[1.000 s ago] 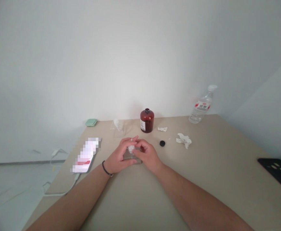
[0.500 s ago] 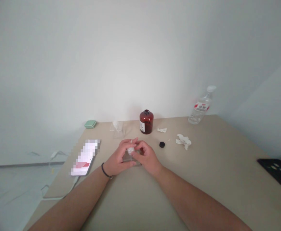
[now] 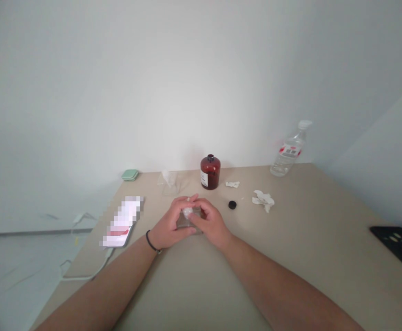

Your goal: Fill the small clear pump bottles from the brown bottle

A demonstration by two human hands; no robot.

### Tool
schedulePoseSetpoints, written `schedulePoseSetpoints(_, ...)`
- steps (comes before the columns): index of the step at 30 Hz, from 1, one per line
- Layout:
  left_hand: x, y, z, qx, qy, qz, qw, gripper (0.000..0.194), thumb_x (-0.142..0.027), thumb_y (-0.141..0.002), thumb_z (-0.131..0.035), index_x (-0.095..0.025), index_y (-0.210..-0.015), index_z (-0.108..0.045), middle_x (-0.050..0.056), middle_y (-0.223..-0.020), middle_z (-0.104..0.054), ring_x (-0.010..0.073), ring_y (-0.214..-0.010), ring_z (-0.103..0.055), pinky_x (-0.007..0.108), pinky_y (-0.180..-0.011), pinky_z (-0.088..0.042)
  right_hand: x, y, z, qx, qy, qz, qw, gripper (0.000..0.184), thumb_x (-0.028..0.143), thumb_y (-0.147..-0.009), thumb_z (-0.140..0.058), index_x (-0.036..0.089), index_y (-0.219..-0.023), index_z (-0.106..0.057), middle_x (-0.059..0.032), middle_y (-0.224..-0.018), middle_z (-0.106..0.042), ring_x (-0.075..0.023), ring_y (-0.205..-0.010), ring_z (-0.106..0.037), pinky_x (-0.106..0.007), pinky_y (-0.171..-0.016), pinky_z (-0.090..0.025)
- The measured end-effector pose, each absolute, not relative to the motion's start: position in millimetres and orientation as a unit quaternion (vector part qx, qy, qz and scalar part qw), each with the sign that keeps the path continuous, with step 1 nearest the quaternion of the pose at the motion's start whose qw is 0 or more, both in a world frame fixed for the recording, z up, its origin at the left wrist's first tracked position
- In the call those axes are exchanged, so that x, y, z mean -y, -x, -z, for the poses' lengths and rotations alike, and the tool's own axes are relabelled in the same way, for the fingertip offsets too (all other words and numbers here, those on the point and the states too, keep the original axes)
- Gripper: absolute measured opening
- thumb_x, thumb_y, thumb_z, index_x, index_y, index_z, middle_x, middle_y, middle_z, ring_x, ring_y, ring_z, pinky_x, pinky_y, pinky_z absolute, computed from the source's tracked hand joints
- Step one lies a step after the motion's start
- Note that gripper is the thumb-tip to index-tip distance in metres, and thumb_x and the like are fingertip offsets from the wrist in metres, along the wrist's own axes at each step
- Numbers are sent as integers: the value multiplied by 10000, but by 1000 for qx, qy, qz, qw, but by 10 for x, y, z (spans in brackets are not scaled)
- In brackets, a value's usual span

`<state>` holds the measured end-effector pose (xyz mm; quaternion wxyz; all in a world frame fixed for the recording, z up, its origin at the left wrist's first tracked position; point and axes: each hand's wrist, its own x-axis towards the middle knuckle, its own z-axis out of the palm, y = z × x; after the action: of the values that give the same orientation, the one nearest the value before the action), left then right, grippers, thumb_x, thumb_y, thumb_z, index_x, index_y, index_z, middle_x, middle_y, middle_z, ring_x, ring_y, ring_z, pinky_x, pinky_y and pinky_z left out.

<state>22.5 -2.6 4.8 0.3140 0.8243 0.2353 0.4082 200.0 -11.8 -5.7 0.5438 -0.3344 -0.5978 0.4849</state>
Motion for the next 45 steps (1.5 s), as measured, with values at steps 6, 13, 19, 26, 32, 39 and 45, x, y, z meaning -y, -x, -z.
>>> schedulePoseSetpoints(6, 31, -231, -23, -244, -820, -416, 310, 613, -351, -830, -753, -238, -1366, -480, 149, -1422, -471, 324, -1348, -433, 546, -1149, -354, 103, -1979, 61, 603, 331, -485, 540, 306, 499, -805, -744, 252, -971, -671, -40, -1053, -674, -240, -1013, -616, -403, -920, -467)
schedulePoseSetpoints(13, 33, -243, -54, -233, -825, -418, 301, 641, -318, -829, -754, -258, -1395, -459, 139, -1468, -467, 313, -1342, -433, 531, -1144, -357, 110, -1979, 42, 619, 328, -479, 529, 318, 518, -829, -705, 252, -989, -638, -38, -1051, -638, -230, -996, -599, -377, -885, -474)
schedulePoseSetpoints(19, 35, -241, -52, -238, -822, -414, 309, 633, -266, -804, -770, -252, -1367, -481, 143, -1439, -475, 313, -1341, -435, 522, -1140, -365, 119, -1946, 67, 607, 342, -481, 533, 346, 527, -798, -736, 245, -905, -566, -28, -1031, -630, -212, -940, -594, -362, -846, -483)
schedulePoseSetpoints(26, 41, -230, -59, -256, -820, -403, 316, 653, -259, -787, -781, -236, -1366, -480, 150, -1428, -477, 321, -1354, -420, 547, -1147, -357, 142, -1971, 10, 608, 332, -484, 535, 355, 533, -820, -717, 246, -1011, -627, -45, -1051, -659, -230, -980, -607, -382, -875, -479)
schedulePoseSetpoints(32, 39, -223, -74, -253, -820, -400, 321, 648, -300, -789, -786, -237, -1363, -492, 149, -1420, -492, 325, -1340, -435, 551, -1147, -357, 131, -1978, 4, 611, 344, -471, 536, 348, 543, -805, -727, 244, -973, -668, -59, -1074, -673, -248, -1010, -619, -407, -903, -484)
schedulePoseSetpoints(39, 34, -227, -37, -252, -821, -404, 315, 647, -324, -798, -781, -234, -1367, -486, 146, -1399, -507, 318, -1329, -444, 538, -1140, -364, 133, -1988, 29, 597, 338, -483, 543, 336, 525, -801, -745, 252, -975, -656, -46, -1058, -683, -234, -986, -626, -397, -896, -487)
schedulePoseSetpoints(45, 36, -225, -47, -252, -821, -402, 319, 640, -338, -810, -770, -226, -1375, -490, 152, -1403, -512, 322, -1332, -441, 549, -1144, -356, 140, -1992, 20, 603, 350, -475, 538, 323, 490, -794, -763, 243, -985, -681, -52, -1067, -685, -243, -1016, -631, -401, -922, -486)
